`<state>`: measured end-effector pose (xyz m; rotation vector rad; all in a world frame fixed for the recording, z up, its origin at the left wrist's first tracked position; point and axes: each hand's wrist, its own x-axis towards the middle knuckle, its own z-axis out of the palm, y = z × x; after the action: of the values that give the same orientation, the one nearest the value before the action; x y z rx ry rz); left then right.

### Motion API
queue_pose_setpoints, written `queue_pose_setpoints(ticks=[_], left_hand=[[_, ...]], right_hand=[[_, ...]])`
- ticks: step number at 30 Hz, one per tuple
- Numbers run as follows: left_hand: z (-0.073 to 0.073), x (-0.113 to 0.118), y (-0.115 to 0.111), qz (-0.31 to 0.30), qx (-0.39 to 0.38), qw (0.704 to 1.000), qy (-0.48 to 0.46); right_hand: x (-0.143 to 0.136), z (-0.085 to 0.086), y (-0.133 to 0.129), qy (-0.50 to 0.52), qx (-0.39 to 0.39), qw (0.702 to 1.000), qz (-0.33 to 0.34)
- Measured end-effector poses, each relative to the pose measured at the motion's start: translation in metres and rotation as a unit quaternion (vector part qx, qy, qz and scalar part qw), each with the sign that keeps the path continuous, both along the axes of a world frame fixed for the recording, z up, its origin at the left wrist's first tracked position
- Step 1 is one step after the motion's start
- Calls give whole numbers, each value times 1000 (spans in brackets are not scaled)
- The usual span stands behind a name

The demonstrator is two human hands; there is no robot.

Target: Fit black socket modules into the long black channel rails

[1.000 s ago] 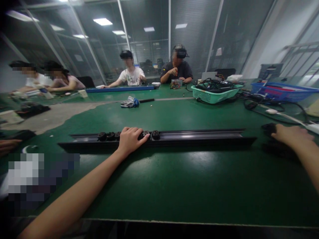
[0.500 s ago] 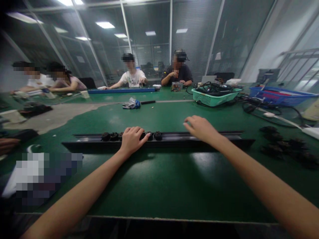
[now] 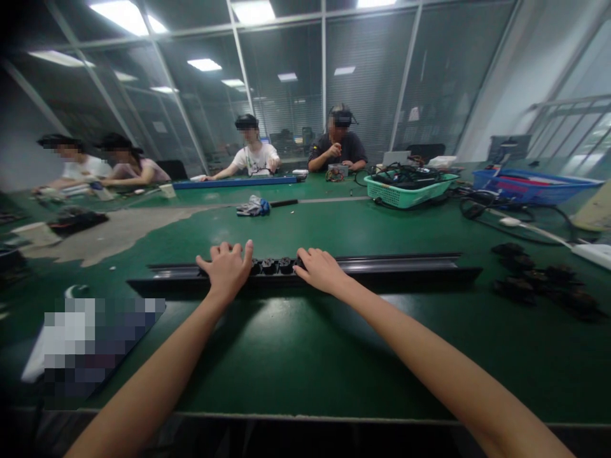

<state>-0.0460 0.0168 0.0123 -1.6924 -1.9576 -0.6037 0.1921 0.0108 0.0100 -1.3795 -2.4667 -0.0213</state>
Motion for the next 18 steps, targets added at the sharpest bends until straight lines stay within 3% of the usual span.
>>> queue_pose_setpoints(ticks=[5,18], left_hand=[[2,-9,4,62,-46,996,-49],[5,-2,-3,42,-61,997,-15]], right_hand=[[3,-5,-2,33,-14,999,6],[27,-8,0,70,-16,997,4]])
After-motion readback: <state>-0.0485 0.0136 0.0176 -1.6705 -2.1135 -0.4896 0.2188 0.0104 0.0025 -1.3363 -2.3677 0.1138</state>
